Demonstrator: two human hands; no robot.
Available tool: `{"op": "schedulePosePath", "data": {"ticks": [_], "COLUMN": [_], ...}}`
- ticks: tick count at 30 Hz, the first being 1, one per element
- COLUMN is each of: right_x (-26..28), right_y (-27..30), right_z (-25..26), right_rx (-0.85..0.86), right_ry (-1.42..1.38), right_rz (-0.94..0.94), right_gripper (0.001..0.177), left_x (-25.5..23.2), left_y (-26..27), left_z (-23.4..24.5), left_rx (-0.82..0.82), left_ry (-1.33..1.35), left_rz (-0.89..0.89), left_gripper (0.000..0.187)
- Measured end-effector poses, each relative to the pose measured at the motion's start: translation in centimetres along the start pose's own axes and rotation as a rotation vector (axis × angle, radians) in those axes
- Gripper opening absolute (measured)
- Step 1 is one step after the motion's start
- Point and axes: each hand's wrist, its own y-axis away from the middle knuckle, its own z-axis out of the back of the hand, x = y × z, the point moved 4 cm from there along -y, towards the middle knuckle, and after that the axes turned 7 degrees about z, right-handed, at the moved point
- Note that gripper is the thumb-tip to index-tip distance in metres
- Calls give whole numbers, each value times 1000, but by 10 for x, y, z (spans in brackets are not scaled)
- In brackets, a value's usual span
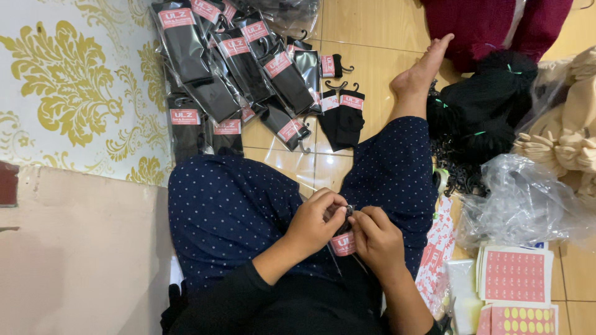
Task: The person packages small items into plastic sleeves by hand, peels adhesive stickers from a sheet, and applies them to the packaged items while sitting on the floor.
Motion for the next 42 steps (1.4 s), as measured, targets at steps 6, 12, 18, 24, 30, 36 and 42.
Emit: {"op": "schedulePosePath", "data": {"ticks": [6, 12, 18, 24, 30, 36, 42], "right_x": [10, 7, 13, -7, 2, 2, 2], "right_y": [-19, -23, -20, -1, -6, 2, 7], "right_z": [20, 32, 36, 29, 42, 42, 37], "right_rx": [95, 37, -19, 114, -24, 13, -12], "right_ry": [-459, -585, -522, -821, -648, -549, -556], "right_rz": [-168, -221, -227, -331, -233, -237, -253], "right_gripper": [18, 12, 5, 19, 13, 5, 7], "left_x": [2, 15, 17, 14, 10, -15, -32], "left_y": [0, 8, 14, 15, 15, 19, 32], "left_z": [-4, -22, -32, -32, -28, 4, 0], "left_rx": [82, 223, 346, 452, 242, 39, 72], "left_ry": [84, 698, 1134, 1132, 820, 411, 172], "left_rz": [105, 416, 573, 571, 435, 260, 101], "left_gripper": [4, 14, 10, 10, 23, 21, 31]}}
